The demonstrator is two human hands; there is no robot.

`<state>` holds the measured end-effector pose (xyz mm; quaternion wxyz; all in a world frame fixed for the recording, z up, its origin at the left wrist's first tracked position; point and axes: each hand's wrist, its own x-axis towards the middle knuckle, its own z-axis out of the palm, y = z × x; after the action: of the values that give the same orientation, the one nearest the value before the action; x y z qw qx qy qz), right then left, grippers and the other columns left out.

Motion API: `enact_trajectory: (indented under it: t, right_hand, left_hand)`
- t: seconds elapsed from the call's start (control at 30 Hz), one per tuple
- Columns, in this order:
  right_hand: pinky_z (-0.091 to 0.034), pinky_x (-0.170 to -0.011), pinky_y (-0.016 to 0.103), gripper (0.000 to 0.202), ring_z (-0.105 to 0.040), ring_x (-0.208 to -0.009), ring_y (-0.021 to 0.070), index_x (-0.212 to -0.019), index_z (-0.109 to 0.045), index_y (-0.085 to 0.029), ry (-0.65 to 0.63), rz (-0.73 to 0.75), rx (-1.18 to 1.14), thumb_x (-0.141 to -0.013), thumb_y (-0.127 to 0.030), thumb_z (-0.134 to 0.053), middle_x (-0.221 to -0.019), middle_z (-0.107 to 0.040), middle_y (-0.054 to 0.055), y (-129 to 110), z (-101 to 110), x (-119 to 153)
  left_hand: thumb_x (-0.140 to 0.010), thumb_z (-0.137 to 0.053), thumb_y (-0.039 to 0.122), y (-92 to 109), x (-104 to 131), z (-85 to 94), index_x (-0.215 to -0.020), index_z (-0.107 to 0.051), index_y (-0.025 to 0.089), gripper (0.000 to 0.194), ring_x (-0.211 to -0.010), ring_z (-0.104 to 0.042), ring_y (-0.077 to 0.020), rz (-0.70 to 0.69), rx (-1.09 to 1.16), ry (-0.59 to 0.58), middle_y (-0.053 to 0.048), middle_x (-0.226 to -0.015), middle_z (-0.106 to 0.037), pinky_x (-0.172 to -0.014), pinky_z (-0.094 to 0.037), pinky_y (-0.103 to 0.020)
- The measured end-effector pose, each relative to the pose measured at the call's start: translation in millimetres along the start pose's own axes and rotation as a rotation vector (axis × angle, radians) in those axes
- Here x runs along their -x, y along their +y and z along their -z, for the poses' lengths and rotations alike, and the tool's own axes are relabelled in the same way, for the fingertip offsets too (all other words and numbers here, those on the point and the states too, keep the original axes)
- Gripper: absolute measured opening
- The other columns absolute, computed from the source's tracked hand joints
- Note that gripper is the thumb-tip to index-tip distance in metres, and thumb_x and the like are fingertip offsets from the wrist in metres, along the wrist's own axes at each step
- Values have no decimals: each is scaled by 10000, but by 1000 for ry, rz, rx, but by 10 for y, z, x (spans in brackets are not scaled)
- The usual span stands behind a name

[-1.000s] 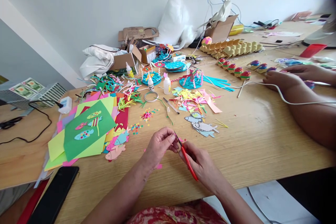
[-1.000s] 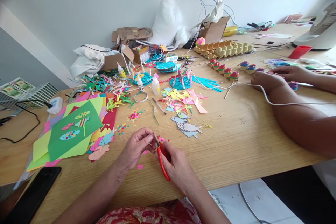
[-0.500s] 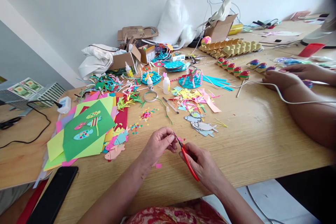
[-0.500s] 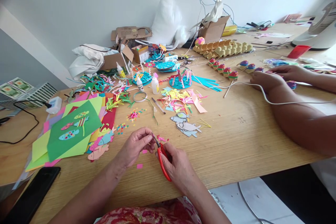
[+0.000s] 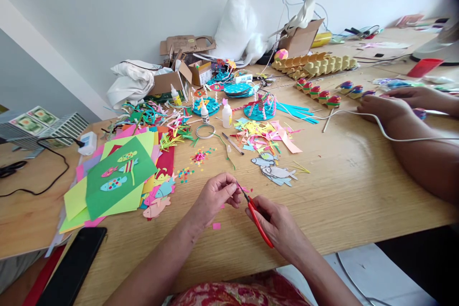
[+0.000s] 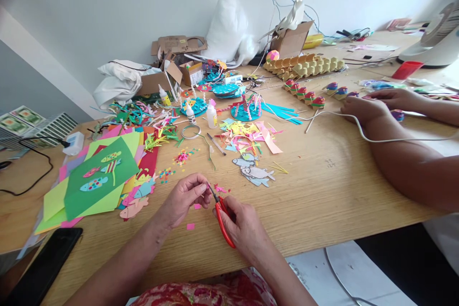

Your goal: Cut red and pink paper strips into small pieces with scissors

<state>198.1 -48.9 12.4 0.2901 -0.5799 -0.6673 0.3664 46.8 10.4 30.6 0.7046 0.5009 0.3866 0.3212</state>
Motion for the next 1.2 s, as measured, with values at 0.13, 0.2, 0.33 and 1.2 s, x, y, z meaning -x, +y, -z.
enact_trajectory:
  t: [0.13, 0.2, 0.33, 1.2]
  right_hand:
    - [-255, -448, 217, 268, -310, -486, 93, -614, -417, -188, -12, -3, 0, -823, -347, -359, -517, -354, -45, -9, 7, 8]
    - [-257, -447, 216, 278, -312, -484, 93, -615, -422, -187, -15, -8, -4, -825, -357, -354, -516, -352, -45, -12, 9, 9]
    - [-260, -444, 211, 297, -326, -472, 90, -605, -434, -182, -25, -18, 17, -820, -373, -359, -503, -376, -46, -6, 17, 4]
    - [-294, -477, 197, 266, -372, -519, 85, -637, -384, -190, -141, -152, -281, -836, -366, -374, -555, -381, -52, 381, -54, -42]
  left_hand:
    - [-748, -510, 279, 5, 1, 1, -719, -489, 151, 133, -555, -521, -87, -3, 9, -4, 12, -628, -553, -521, -423, -200]
    - [-749, -508, 272, 9, 0, 4, -719, -485, 151, 127, -559, -521, -86, -5, 12, -2, 11, -631, -551, -520, -424, -199]
    - [-741, -519, 275, 13, -7, 21, -722, -480, 146, 137, -562, -522, -82, 3, 0, 6, 7, -639, -546, -516, -423, -191]
    - [-714, -421, 244, 349, -453, 1345, -686, -599, 156, 200, -580, -471, -118, -44, -1353, 271, 14, -599, -550, -533, -307, -209]
